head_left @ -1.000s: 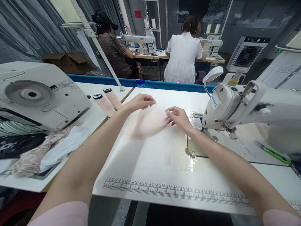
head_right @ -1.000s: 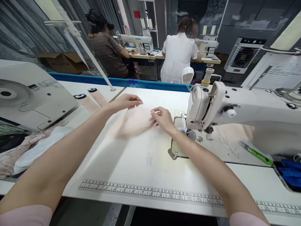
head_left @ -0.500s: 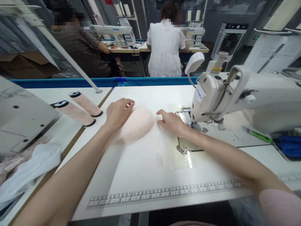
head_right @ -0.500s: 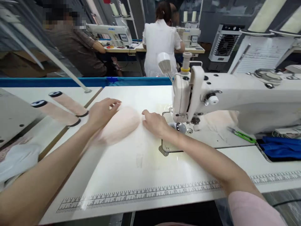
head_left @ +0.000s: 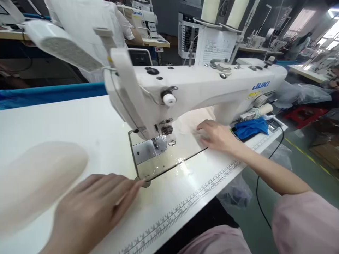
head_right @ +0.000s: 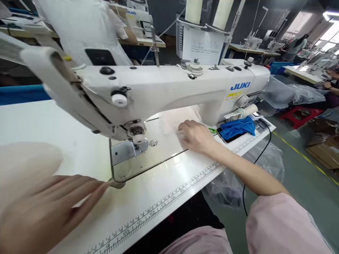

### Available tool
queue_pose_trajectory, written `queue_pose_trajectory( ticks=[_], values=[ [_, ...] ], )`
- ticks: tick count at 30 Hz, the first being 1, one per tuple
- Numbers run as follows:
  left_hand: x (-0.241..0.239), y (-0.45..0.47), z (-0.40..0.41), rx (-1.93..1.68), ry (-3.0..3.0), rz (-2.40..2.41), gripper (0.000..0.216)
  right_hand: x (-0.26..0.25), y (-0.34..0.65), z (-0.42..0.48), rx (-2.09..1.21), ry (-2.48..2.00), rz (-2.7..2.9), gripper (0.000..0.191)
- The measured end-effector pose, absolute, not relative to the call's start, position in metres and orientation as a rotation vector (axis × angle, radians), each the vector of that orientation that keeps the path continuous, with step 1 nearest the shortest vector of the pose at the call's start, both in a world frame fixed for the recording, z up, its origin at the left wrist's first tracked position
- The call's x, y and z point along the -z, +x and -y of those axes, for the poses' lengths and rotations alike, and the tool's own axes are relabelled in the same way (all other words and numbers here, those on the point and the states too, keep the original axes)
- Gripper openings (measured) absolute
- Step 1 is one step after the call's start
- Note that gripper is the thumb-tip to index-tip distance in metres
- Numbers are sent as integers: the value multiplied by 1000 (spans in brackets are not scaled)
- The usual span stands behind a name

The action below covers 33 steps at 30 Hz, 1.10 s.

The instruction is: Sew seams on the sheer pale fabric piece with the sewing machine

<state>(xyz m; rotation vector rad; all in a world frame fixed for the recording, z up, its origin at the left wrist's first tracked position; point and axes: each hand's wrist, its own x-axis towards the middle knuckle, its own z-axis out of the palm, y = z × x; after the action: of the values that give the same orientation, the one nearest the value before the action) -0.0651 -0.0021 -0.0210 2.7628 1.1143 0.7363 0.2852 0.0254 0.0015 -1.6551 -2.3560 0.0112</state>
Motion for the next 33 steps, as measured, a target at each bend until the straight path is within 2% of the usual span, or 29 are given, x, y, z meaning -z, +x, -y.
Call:
queue_pose_trajectory(
  ticks=[2,4,9,12,15,17,19,26,33],
  values=[
    [11,-19,6,-870,2975,-898,20,0,303,-32,15,-1780,2343,19],
    [7,15,5,-831,3045,-788,27,4,314,-36,7,-1794,2331,15],
    [13,70,-14,-626,2994,-755,27,9,323,-34,58,-1823,2111,23],
    [13,95,-28,-613,2920,-816,25,1,322,-24,26,-1664,1971,23],
    [7,109,-33,-552,2740,-945,25,-11,313,-6,-354,-1317,1941,13],
    [3,108,-26,-519,2614,-932,30,-15,302,9,-768,-1226,1869,16],
    [1,102,-12,-539,2505,-918,39,-15,287,22,-1025,-1219,1771,16],
    [-5,53,35,-561,1941,-1116,31,-3,235,25,-1360,-1108,1532,38],
    [-17,8,34,-520,1630,-1004,48,-2,207,0,-2136,-769,1310,43]
  ],
)
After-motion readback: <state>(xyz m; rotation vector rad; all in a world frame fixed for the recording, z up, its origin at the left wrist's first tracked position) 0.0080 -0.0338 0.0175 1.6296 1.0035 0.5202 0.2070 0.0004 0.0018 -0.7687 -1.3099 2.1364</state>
